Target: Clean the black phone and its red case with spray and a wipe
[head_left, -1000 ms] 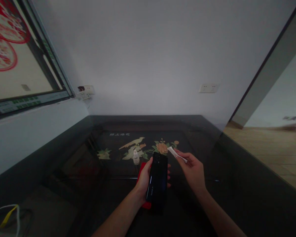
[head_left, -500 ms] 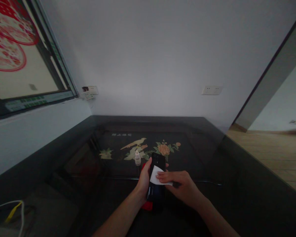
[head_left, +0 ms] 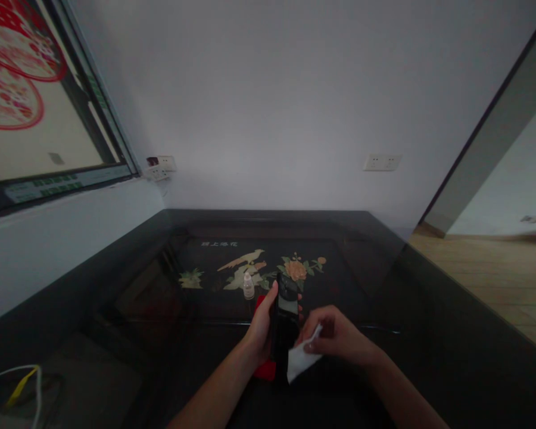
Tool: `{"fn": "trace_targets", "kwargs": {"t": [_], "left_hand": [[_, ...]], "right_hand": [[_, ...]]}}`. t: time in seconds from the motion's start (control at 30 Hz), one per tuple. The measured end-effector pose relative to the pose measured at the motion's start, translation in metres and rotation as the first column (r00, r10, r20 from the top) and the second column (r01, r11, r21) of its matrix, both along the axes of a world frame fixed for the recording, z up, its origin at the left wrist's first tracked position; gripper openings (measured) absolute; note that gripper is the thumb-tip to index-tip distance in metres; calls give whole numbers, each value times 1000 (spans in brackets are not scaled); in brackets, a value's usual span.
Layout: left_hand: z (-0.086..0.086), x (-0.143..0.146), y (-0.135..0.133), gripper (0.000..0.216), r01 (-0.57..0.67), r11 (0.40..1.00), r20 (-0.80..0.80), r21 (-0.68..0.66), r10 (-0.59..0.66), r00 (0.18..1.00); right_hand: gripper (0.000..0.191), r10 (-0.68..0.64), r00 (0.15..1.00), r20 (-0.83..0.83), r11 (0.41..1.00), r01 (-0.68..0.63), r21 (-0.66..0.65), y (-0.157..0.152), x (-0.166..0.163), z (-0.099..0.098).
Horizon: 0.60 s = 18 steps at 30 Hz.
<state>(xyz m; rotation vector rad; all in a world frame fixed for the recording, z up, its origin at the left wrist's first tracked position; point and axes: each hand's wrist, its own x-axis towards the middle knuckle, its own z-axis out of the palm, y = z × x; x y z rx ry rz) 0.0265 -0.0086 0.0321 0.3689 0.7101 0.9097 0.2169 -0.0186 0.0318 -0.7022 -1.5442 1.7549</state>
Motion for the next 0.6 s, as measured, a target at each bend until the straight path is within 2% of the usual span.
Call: {"fn": "trace_targets", "kwargs": {"t": [0.03, 0.1, 0.17, 0.23, 0.3, 0.4, 0.5, 0.6], "left_hand": [[0, 0, 0, 62, 18, 1000, 10, -8, -18, 1000], [1, 0, -1, 59, 32, 999, 7, -26, -31, 999], [2, 0, -1, 53, 27, 999, -26, -38, -28, 999], [1, -2, -1, 49, 16, 999, -55, -52, -19, 998], [0, -3, 0, 49, 18, 998, -48, -61, -21, 999], [-4, -5, 2, 49, 50, 998, -6, -41, -50, 999], [-10, -6, 4, 45, 82, 996, 27, -17, -81, 996], [-13, -5, 7, 44, 41, 997, 27, -72, -39, 999]], "right_hand": [[24, -150, 988, -35, 989, 150, 4, 5, 0, -4], [29, -388, 918, -80, 921, 389, -2, 13, -1, -9], [30, -542, 833, -114, 836, 548, 32, 18, -1, -11], [27, -617, 770, -165, 762, 636, 123, 18, -1, -10], [20, -620, 750, -231, 713, 661, 235, 15, -2, -7], [10, -549, 780, -300, 689, 626, 365, 8, -4, -4], [9, -443, 836, -324, 730, 546, 412, 2, -6, -1], [11, -296, 900, -320, 794, 417, 441, 0, -7, 5]]}}
